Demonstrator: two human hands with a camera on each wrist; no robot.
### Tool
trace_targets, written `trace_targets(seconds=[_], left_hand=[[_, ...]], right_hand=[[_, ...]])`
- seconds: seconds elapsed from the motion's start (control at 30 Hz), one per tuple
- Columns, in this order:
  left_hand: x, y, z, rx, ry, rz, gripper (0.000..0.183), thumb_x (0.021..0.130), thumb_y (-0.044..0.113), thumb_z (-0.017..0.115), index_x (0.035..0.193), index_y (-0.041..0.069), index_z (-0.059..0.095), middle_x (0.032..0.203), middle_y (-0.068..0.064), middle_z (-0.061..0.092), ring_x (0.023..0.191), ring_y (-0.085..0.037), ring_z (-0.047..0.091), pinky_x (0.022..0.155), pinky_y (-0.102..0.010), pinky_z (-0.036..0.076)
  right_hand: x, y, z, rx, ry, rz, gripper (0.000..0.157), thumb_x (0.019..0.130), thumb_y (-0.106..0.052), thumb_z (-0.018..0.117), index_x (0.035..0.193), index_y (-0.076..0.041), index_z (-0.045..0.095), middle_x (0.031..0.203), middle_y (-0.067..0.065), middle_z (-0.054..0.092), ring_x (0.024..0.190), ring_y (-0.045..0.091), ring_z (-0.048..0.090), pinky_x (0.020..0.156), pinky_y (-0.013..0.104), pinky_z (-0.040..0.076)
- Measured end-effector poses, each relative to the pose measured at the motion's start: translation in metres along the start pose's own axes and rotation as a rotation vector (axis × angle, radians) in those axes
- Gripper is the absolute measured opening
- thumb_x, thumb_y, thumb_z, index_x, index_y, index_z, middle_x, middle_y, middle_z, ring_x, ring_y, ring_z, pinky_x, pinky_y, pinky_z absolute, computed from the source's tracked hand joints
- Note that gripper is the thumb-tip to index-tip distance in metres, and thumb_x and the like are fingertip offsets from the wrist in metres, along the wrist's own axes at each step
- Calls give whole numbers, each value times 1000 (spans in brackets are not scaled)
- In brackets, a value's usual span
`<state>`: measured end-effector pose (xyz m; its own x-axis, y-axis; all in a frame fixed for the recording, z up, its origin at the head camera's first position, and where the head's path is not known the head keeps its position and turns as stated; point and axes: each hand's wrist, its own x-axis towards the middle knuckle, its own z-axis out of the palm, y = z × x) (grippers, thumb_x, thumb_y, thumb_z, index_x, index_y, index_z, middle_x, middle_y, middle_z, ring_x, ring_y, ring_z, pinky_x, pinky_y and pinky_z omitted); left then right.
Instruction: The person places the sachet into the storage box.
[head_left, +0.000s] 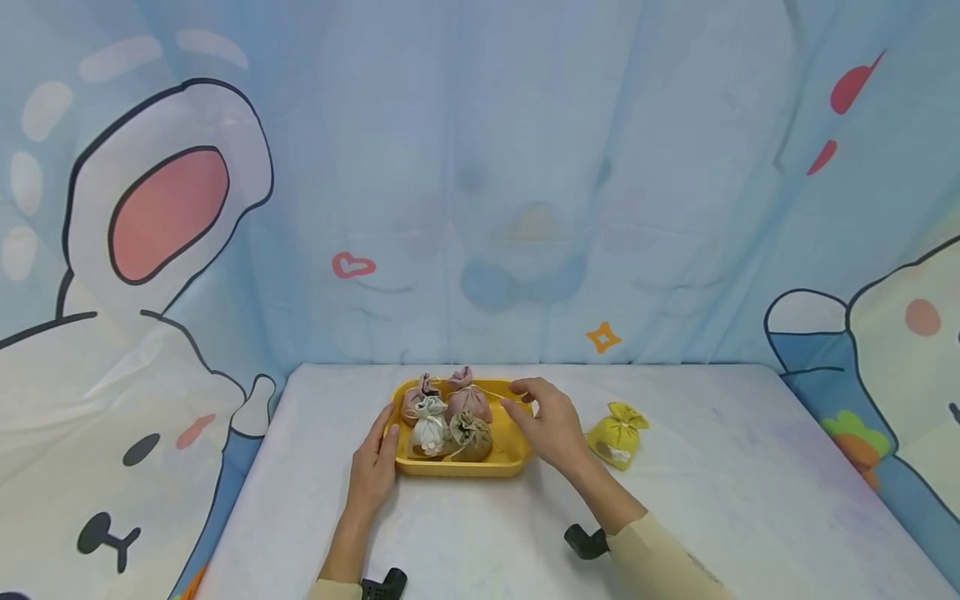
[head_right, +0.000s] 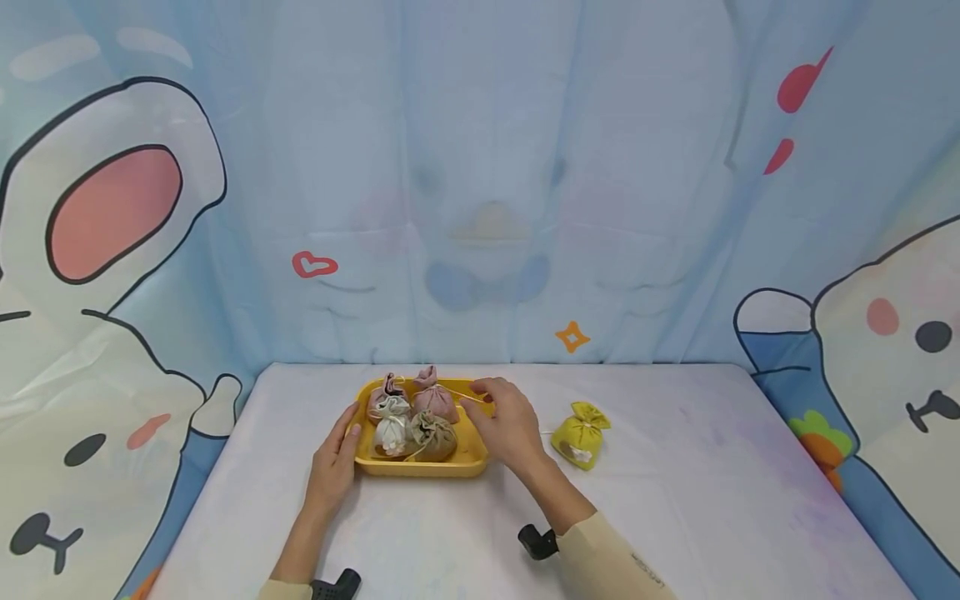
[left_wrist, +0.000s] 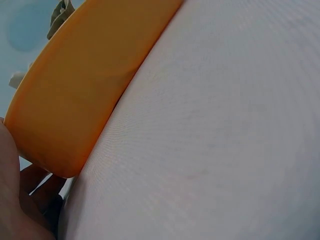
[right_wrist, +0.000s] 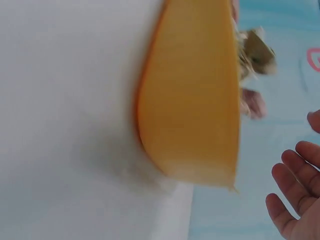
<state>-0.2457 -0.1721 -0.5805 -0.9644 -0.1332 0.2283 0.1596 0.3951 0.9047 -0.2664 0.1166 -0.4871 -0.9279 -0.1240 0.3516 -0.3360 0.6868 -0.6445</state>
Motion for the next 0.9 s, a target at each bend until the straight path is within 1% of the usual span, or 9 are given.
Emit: trace_targets(seconds=[0.1, 0.23, 0.47, 0.67, 0.8, 0.9], left_hand=[[0, 0, 0, -2, 0, -7, 49, 113, 40, 44, 159, 24, 45, 163, -5, 46, 153, -31, 40, 126, -51, 35], [0, 1, 0, -7, 2, -2, 49, 113, 38, 44, 159, 23, 45, 163, -5, 45, 153, -31, 40, 126, -52, 34], [0, 2, 0, -7, 13, 34, 47, 113, 34, 46, 158, 22, 47, 161, -7, 49, 151, -33, 43, 125, -52, 36], [-1, 4, 0, -5, 10, 25, 47, 113, 35, 45, 158, 22, 47, 161, -8, 49, 151, -33, 43, 125, -52, 36], [-1, 5, 0, -4, 9, 21, 48, 113, 35, 45, 158, 21, 46, 161, -8, 48, 151, -33, 42, 125, -53, 35], [-1, 5, 0, -4, 6, 18, 48, 113, 36, 44, 159, 22, 46, 162, -7, 48, 151, -33, 42, 125, -52, 35]], right_hand=[[1, 5, -10, -29, 30, 21, 31, 101, -27, 71, 126, -10, 70, 121, 7, 72, 106, 25, 66, 80, 38, 57], [1, 12, -17, -47, 47, 42, 30, 101, -27, 70, 126, -10, 70, 122, 7, 72, 108, 26, 66, 82, 39, 57], [-1, 23, -25, -54, 69, 60, 29, 101, -26, 70, 126, -9, 70, 123, 9, 72, 109, 27, 66, 84, 42, 59], [-4, 31, -29, -80, 75, 89, 29, 101, -27, 69, 125, -10, 70, 124, 9, 71, 110, 28, 65, 84, 43, 59], [-7, 37, -33, -132, 97, 75, 30, 100, -26, 70, 125, -9, 70, 124, 11, 70, 109, 31, 64, 84, 45, 59], [-9, 44, -37, -195, 128, 38, 30, 99, -25, 72, 123, -7, 71, 123, 13, 71, 107, 33, 65, 86, 49, 58]])
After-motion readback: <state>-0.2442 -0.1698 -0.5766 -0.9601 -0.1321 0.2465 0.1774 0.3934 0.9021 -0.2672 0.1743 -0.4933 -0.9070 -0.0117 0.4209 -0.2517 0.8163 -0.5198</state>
